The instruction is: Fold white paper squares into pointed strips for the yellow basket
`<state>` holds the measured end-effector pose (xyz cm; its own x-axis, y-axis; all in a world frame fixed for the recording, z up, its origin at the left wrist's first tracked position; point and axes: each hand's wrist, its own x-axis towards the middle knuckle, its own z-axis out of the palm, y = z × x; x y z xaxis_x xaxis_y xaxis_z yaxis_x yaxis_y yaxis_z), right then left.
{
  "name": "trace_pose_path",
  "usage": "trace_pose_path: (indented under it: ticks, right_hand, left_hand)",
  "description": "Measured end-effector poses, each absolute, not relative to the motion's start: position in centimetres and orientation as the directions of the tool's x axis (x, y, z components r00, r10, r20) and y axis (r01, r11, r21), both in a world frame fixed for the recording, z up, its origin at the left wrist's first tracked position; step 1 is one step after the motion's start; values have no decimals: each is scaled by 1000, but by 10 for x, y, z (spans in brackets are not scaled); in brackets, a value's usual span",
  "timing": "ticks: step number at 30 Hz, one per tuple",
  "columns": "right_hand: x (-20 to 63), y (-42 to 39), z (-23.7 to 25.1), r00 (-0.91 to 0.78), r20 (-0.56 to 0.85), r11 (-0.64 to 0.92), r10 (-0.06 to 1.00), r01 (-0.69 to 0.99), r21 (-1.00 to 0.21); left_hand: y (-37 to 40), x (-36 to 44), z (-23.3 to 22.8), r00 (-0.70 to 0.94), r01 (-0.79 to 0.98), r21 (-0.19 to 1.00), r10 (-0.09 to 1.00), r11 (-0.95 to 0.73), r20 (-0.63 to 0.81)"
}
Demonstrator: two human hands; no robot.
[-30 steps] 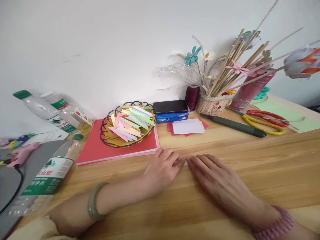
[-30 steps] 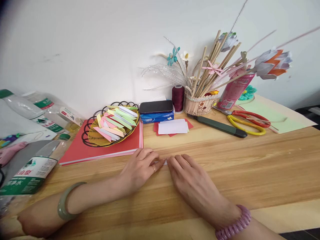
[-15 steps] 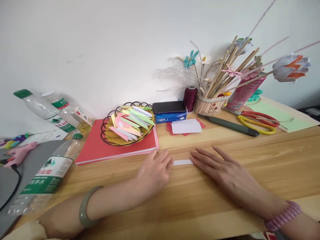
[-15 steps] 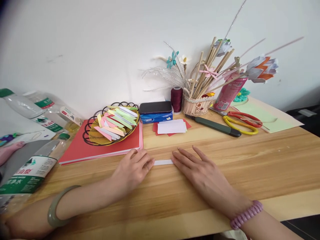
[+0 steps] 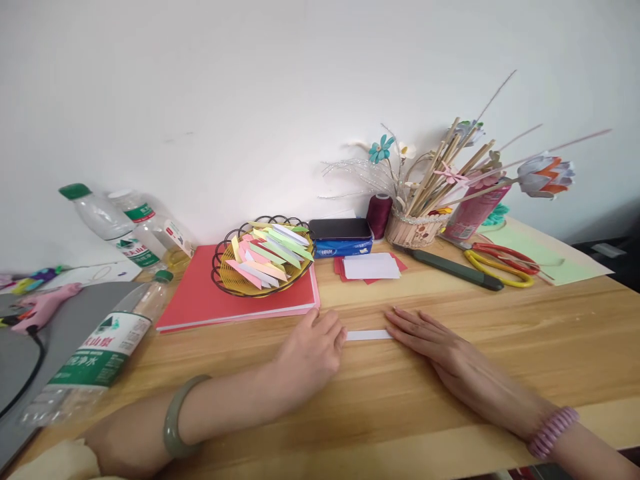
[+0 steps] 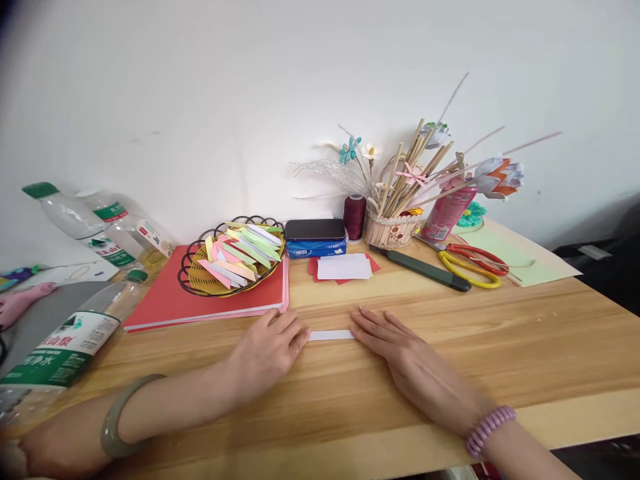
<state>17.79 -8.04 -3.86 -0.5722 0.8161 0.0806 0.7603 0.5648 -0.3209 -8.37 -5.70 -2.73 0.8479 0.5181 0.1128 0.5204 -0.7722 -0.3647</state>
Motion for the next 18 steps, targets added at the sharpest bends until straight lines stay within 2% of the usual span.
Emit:
trace_pose_path:
  ticks: [4,8,11,14,18]
  right_hand:
    - [181,-80,-40,-545,110,546,831,765,-341]
    - [180,-80,-35,-472,221,521,854,785,-335]
    - [163,-78,-26,-529,299,602,794,752,-268]
    - [137,-71,-19,-664,291,723,689,663,-196]
    - [114,-57,-22,-721,235,758,652,605,-245]
  left_hand:
    - [-56,-88,-29,846,526,-357,518,-772,125]
    - [-55,-88,-32,858,509,-349,497,-787,130]
    - [-54,-88,-30,873,485,-317,472,-815,124]
    - [-51,-88,-27,855,518,-199,493,-832,162]
    - [-43,-90,-28,769,594,16,575,-804,279]
